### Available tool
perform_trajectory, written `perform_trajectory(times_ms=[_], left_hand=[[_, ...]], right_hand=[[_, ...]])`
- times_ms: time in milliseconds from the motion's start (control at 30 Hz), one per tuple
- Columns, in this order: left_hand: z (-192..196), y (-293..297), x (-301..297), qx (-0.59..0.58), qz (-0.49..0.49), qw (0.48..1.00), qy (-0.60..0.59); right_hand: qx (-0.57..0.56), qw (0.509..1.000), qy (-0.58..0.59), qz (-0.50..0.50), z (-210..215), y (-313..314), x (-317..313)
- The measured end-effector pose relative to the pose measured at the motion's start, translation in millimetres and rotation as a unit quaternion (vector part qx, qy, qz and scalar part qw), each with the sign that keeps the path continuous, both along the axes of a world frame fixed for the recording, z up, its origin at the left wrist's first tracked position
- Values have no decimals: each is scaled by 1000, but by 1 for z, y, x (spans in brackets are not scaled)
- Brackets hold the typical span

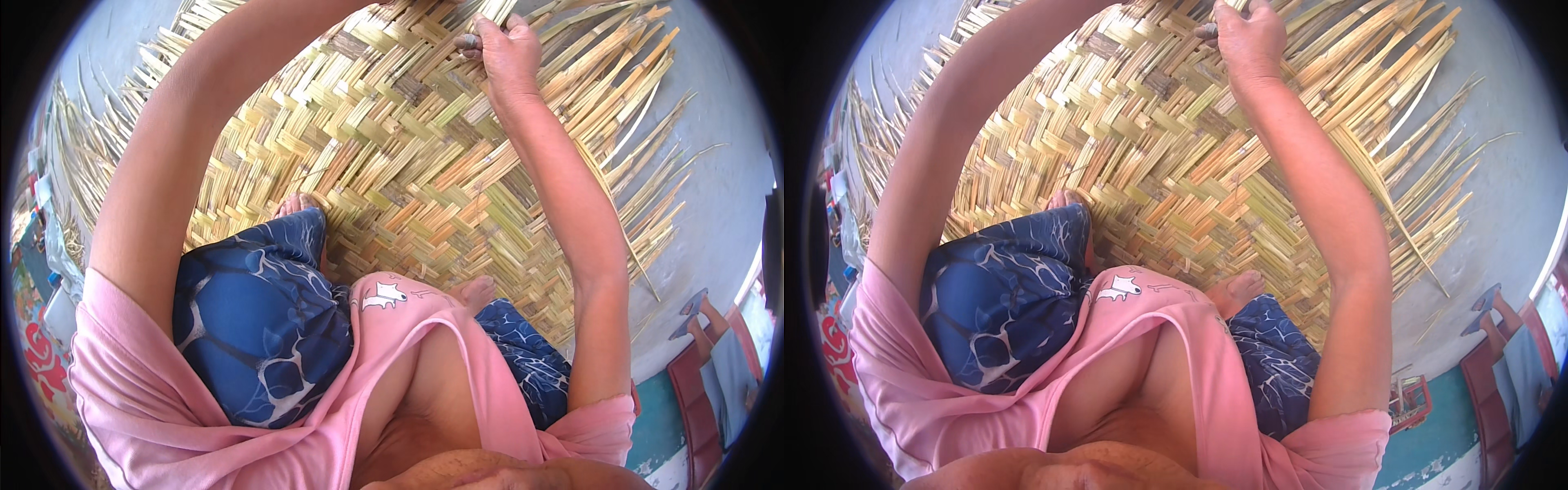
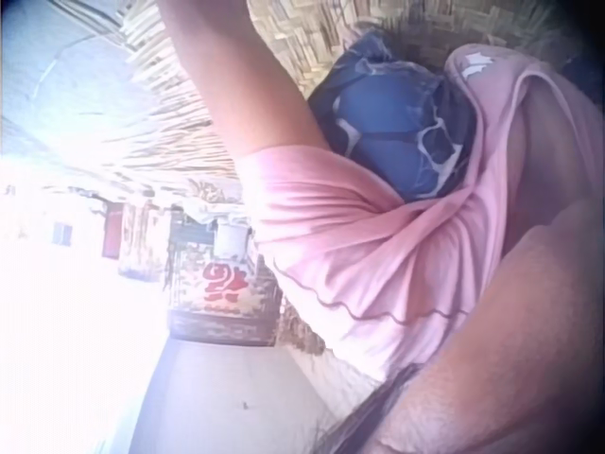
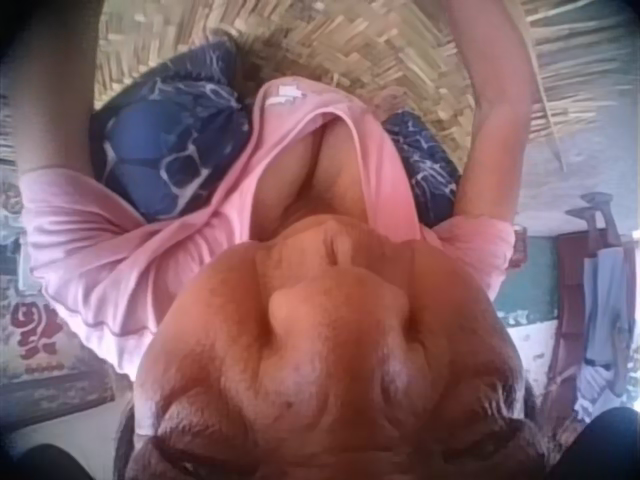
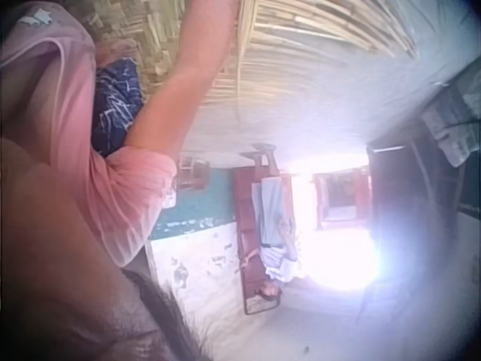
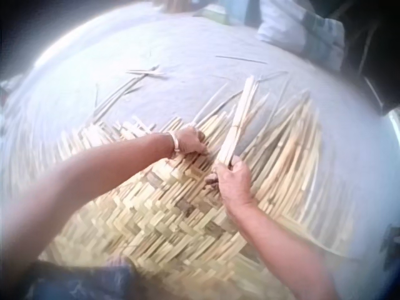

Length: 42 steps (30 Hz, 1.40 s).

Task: The person sits on the floor and weaves a mat using dried palm leaves. They interlace the leaves by hand, creating a patterned mat.

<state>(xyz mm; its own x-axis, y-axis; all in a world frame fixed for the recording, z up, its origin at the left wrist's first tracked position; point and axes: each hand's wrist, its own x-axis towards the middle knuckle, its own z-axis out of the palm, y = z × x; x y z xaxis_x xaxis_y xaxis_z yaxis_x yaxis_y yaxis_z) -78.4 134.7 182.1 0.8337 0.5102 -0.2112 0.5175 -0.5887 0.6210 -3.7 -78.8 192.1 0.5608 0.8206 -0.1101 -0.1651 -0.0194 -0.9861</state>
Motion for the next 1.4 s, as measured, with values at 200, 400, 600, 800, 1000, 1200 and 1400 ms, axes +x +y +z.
perform_trajectory(times_ms=[200, 400, 600, 800, 1000, 1200, 1400], left_hand=[[-8, -19, 6, 89, 25, 996, -17], [-11, 7, 4, -15, -42, 999, -21], [-7, 12, -7, -242, -29, 969, -49], [6, -11, -17, -384, -2, 916, -115], [15, -27, -24, -502, 56, 821, -266], [-51, 28, -41, -390, 116, 866, -293], [-4, -43, -53, -25, 268, 948, -172]], right_hand=[[-13, 1000, -10, -26, -1, -3, 0], [-36, 996, 67, -41, 7, 2, 0], [-88, 996, 14, -24, -7, 24, 9], [-187, 935, -301, 21, -11, 33, 10], [-177, 968, -170, 57, -13, 27, 15], [-111, 989, -69, 70, -29, 31, 16], [-107, 983, -143, 43, -35, 6, 31]])
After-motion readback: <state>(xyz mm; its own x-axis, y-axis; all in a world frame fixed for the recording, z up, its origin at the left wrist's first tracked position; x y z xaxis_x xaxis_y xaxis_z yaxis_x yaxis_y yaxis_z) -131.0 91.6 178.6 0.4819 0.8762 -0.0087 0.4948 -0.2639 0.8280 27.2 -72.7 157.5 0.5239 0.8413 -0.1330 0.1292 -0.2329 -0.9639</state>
